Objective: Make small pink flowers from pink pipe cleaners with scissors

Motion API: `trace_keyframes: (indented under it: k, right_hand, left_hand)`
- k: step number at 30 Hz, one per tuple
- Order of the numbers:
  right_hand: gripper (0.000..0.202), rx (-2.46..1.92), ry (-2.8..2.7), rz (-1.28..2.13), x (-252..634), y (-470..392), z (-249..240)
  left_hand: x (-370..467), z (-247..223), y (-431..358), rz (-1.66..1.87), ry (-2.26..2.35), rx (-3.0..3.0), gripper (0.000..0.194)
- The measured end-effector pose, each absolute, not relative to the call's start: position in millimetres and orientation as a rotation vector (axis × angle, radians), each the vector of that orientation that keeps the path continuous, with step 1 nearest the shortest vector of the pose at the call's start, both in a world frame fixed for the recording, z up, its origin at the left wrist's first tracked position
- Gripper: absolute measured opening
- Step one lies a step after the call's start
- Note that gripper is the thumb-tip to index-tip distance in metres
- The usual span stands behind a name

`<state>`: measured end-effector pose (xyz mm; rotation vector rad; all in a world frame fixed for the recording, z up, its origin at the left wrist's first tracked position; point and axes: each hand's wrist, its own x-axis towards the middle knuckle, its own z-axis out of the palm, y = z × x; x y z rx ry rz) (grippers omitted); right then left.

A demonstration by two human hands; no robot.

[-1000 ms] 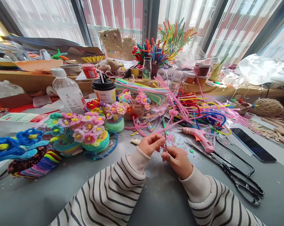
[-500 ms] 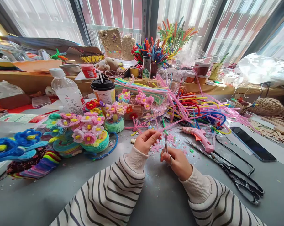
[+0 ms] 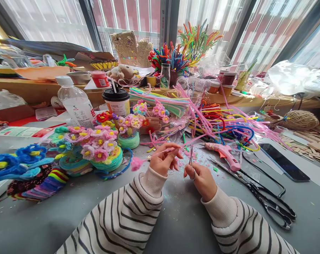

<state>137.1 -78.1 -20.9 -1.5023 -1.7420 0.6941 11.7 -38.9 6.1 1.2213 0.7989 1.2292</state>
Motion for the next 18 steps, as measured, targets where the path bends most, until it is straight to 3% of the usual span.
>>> trace_keyframes:
  k: [13, 18]
  right_hand:
    - [0.054, -1.541, -1.726, 0.688, 136, -77, -23]
    - [0.053, -1.539, -1.712, 0.686, 136, -77, -23]
  left_hand:
    - [9, 3, -40, 1.293, 0.864, 1.464, 0.02]
    - [7, -4, -33, 1.375, 0.849, 1.58, 0.032]
